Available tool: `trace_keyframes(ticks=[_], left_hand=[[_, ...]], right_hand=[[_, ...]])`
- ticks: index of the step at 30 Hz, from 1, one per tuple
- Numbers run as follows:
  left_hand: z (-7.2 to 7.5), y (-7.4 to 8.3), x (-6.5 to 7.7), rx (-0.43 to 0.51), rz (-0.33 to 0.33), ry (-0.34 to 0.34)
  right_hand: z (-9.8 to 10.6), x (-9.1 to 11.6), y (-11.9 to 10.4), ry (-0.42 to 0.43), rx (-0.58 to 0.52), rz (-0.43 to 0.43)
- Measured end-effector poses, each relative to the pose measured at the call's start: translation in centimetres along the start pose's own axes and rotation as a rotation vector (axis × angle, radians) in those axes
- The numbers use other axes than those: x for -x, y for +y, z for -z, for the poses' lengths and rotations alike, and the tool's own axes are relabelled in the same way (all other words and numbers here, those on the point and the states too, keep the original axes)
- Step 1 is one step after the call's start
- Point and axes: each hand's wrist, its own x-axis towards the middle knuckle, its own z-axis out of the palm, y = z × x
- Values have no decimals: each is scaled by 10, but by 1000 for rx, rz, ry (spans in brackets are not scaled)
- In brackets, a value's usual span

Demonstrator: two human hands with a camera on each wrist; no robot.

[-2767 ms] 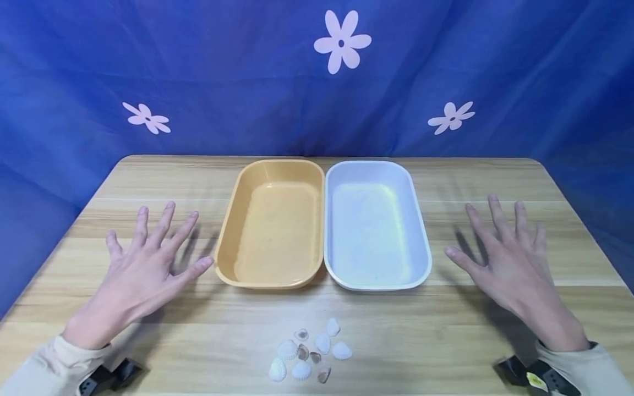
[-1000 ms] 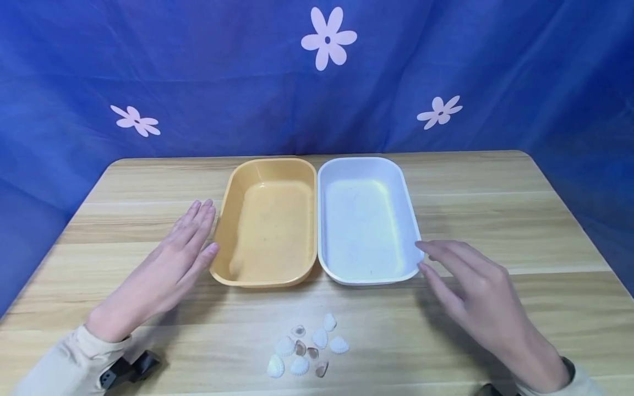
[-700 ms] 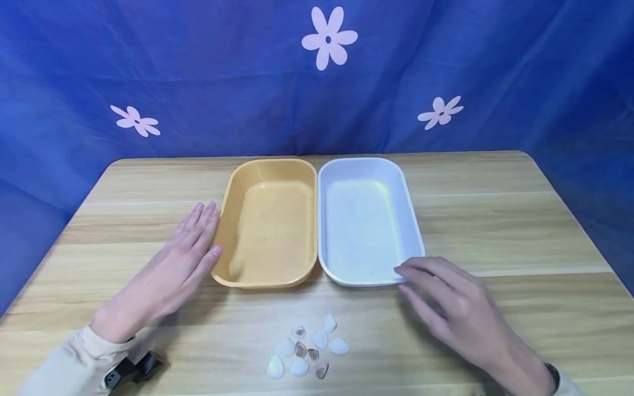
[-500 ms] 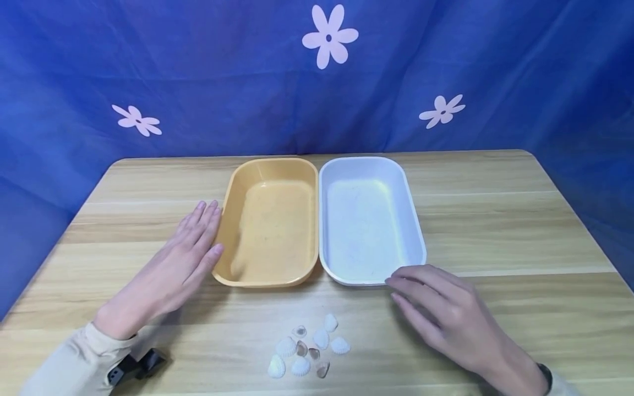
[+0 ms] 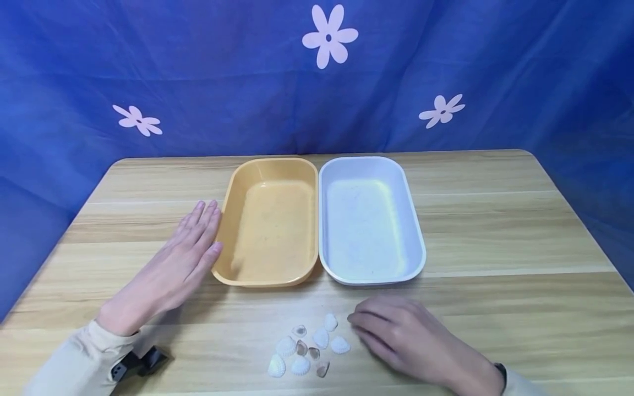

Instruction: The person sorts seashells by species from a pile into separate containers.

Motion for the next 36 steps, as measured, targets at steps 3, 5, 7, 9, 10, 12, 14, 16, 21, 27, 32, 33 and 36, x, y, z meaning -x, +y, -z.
trace_keyframes(ticks=[3,5,7,9,10,12,14,16,21,27,32,33,36], left_hand=[[0,-1,-2,-2,-10,7],[0,-1,-2,-1,-12,9],[1,-1,-3,0,-12,8],[1,-1,-3,2,-11,7],[1,-1,-4,3,-11,8],[1,-1,-4,3,-11,9],[0,-1,-5,4,-9,5],[0,-1,-5,5,-7,2],[-1,-1,-5,8,-5,-7],[-2,-1,-6,2,-12,-10],[-5,0,-6,-4,-21,-4],[-5,0,-5,-4,-22,-4],[-7,0,-5,-5,-29,7]], right_hand=[[-6,0,-1,-60,-16,14],[-9,0,-1,-85,-26,28],[-13,-1,-2,-93,-28,50],[-16,-1,-3,-97,-33,68],[-17,-1,-3,-103,-38,72],[-20,-1,-4,-113,-48,78],[-21,-1,-5,-135,-65,66],[-23,-1,-5,-150,-69,66],[-24,-1,-7,-185,-83,59],[-28,0,-7,-197,-109,34],[-33,1,-7,-151,-115,43],[-34,1,-7,-147,-111,42],[-36,2,-7,-150,-94,3]])
